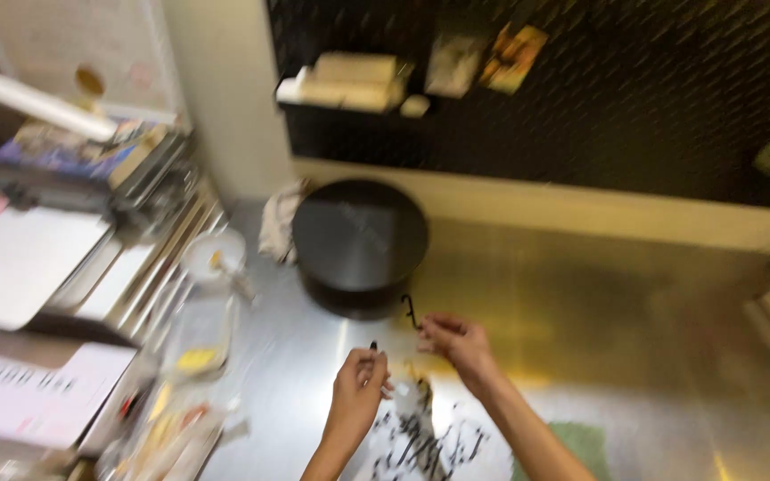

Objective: Hanging several small plastic hooks onto a black pegboard mounted above a workbench.

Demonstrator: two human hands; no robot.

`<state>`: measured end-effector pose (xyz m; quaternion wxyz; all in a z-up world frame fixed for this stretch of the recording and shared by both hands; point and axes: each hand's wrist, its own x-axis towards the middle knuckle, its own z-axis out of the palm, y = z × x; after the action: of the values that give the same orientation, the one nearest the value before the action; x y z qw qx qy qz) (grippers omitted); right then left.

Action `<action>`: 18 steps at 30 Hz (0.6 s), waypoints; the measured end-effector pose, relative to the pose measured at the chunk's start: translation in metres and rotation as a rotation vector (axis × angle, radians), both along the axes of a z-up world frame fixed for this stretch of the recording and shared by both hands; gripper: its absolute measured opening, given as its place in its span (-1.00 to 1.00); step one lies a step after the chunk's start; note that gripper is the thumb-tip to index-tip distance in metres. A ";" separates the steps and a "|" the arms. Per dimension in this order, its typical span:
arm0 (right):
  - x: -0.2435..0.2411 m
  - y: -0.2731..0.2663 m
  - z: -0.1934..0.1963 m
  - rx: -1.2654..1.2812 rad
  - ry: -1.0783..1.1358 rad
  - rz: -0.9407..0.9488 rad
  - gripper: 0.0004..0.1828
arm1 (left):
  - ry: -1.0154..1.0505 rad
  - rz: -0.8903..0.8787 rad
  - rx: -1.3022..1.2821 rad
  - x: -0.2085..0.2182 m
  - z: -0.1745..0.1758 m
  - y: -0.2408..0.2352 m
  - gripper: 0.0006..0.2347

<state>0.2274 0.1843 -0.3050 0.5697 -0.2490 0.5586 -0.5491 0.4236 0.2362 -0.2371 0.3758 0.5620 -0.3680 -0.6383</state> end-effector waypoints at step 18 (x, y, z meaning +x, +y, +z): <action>-0.320 -0.064 0.301 -0.394 0.330 -0.345 -0.77 | 0.569 -0.201 -0.332 -0.382 0.244 -0.153 -0.77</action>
<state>-0.0930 0.1198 -0.0041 0.3103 -0.3422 0.5603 -0.6875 0.0414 0.0830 0.0073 0.4848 0.2535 -0.4008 -0.7349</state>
